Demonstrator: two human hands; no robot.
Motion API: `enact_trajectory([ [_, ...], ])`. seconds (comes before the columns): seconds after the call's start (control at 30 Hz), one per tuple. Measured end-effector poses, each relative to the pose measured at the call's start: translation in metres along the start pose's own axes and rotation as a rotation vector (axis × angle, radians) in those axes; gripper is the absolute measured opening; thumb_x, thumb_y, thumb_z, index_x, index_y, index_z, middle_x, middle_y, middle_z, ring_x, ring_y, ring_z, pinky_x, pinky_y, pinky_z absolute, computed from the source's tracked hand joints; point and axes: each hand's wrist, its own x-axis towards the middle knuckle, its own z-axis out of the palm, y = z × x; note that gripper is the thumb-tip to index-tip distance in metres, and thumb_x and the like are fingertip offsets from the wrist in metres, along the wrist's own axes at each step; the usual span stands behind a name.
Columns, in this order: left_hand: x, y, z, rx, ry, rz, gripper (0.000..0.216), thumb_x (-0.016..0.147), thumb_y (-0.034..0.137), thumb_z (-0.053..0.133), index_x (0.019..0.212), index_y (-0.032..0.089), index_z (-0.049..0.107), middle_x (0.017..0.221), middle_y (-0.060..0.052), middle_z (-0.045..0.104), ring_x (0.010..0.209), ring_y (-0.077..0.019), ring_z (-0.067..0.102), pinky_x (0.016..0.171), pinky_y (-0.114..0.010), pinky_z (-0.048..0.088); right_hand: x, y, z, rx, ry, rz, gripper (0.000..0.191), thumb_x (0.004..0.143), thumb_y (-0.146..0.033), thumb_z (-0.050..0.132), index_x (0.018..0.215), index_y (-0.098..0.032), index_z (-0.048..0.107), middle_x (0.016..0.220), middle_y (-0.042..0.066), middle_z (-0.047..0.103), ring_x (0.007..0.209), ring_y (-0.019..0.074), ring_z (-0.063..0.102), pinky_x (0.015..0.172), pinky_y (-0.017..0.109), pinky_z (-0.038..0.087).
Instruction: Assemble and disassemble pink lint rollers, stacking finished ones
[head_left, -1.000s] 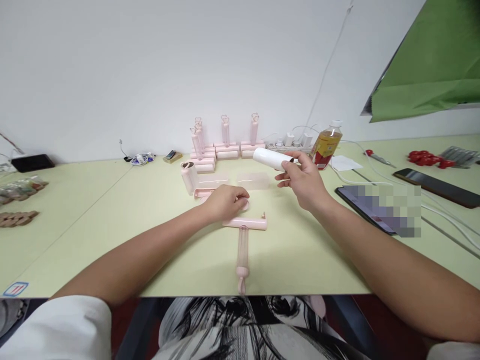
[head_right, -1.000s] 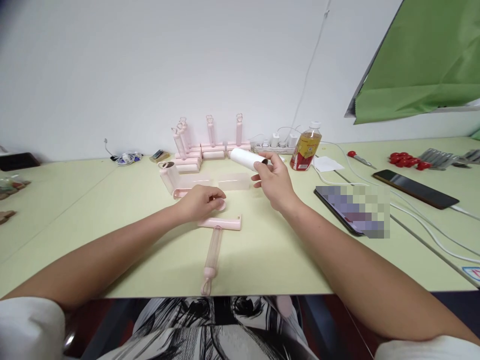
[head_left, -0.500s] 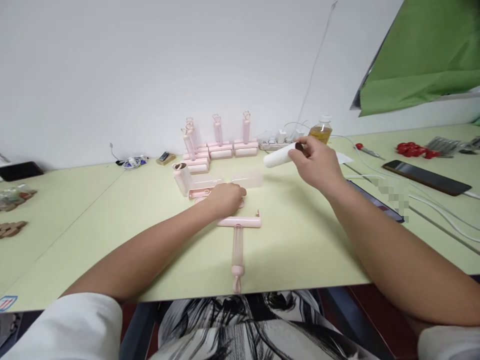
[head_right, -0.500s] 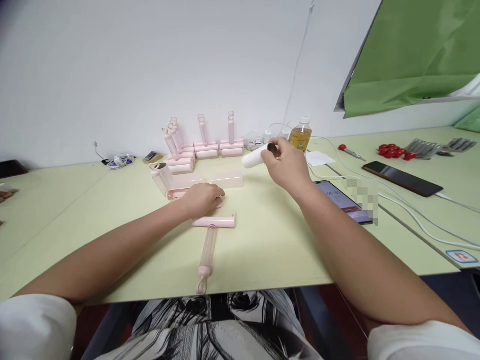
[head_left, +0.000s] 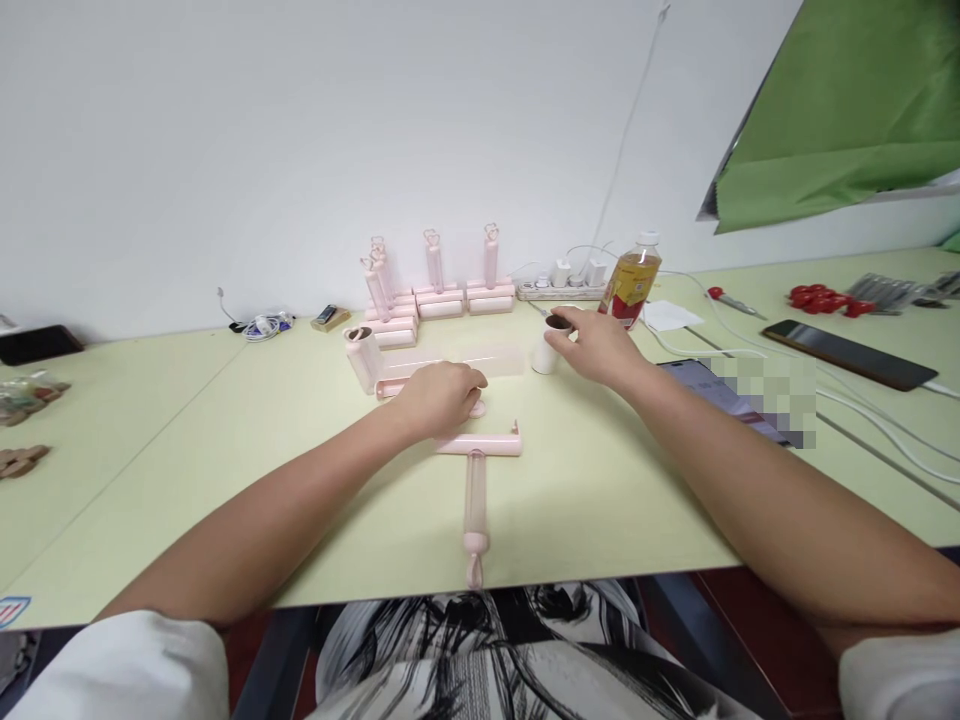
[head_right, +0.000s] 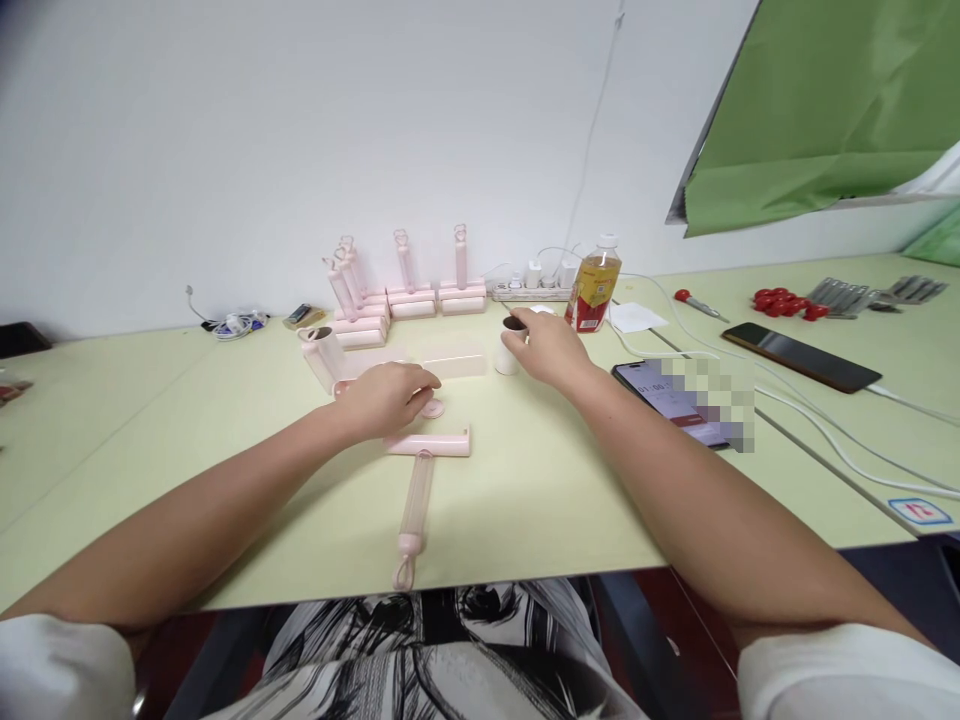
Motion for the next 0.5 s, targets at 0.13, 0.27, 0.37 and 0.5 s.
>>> enact_trajectory([
  [0.13,-0.011,0.007,-0.005,-0.051,-0.055,0.05,0.028,0.088,0.027,0.046,0.081,0.02,0.071,0.08,-0.007,0.071,0.072,-0.0216,0.062,0.061,-0.03,0.038,0.0,0.004,0.004,0.058,-0.006,-0.032,0.047,0.086,-0.036,0.056,0.128,-0.017,0.063,0.122,0.014,0.068,0.093,0.0306,0.065,0.086,0.044,0.048],
  [0.27,-0.022,0.012,-0.011,-0.079,-0.196,0.089,0.032,0.089,0.038,0.048,0.073,0.019,0.069,0.072,-0.005,0.069,0.063,-0.0188,0.058,0.054,-0.029,0.031,0.0,0.007,0.01,0.127,-0.016,-0.033,0.051,0.084,-0.032,0.058,0.133,-0.017,0.057,0.127,0.014,0.066,0.087,0.0266,0.066,0.086,0.043,0.05],
  [0.37,-0.027,0.013,-0.013,-0.086,-0.26,0.108,0.033,0.087,0.045,0.051,0.076,0.019,0.069,0.074,-0.005,0.069,0.062,-0.0177,0.057,0.054,-0.028,0.031,-0.001,0.007,0.013,0.155,-0.019,-0.024,0.057,0.083,-0.03,0.059,0.138,-0.018,0.053,0.13,0.013,0.064,0.086,0.0261,0.066,0.086,0.043,0.051],
  [0.5,-0.027,0.015,-0.01,-0.058,-0.278,0.11,0.034,0.087,0.045,0.05,0.071,0.018,0.065,0.071,-0.005,0.066,0.059,-0.0163,0.053,0.052,-0.029,0.029,-0.003,0.006,0.009,0.119,-0.001,0.017,0.065,0.081,-0.034,0.061,0.143,-0.017,0.047,0.127,0.016,0.064,0.085,0.0275,0.067,0.086,0.045,0.051],
])
